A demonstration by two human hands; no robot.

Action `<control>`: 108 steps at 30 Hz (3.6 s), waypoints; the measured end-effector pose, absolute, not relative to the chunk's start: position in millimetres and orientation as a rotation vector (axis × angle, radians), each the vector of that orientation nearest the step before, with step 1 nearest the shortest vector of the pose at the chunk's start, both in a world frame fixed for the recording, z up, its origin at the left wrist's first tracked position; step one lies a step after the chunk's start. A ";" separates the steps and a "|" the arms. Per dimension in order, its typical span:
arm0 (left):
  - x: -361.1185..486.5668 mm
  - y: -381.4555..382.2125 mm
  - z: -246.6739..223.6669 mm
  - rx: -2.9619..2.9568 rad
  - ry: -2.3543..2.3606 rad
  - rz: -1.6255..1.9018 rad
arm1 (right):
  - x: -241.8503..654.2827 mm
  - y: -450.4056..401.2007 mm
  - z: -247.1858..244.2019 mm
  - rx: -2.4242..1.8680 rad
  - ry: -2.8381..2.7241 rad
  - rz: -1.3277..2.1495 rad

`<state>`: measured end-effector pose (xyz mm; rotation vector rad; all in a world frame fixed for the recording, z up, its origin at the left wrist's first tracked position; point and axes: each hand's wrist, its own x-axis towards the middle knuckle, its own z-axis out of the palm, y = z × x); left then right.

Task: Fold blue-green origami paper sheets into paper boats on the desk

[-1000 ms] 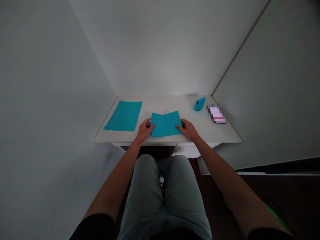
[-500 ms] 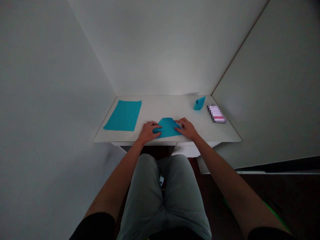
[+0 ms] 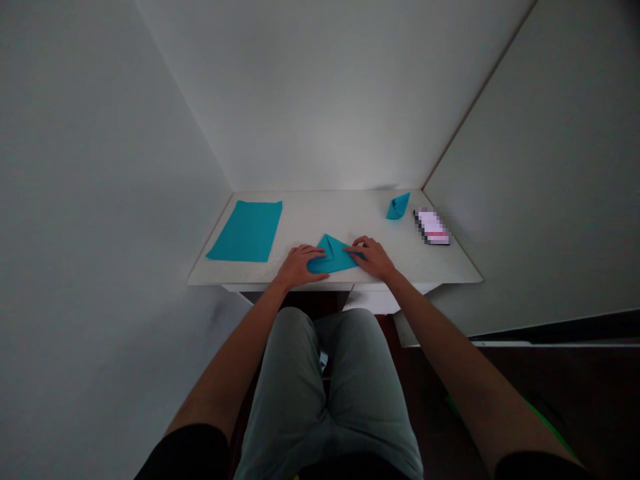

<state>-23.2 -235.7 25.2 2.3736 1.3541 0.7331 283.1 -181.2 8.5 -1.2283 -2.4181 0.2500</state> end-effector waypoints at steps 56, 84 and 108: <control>-19.4 -230.3 21.3 2.143 1.991 0.804 | 278.4 -175.9 1.1 -1.438 -2.185 0.200; -35.6 -219.4 9.1 1.662 1.441 1.356 | 281.4 -183.4 14.8 -1.316 -1.969 0.622; -45.5 -213.2 11.6 1.885 1.528 1.170 | 295.9 -174.4 8.5 -1.170 -1.992 0.754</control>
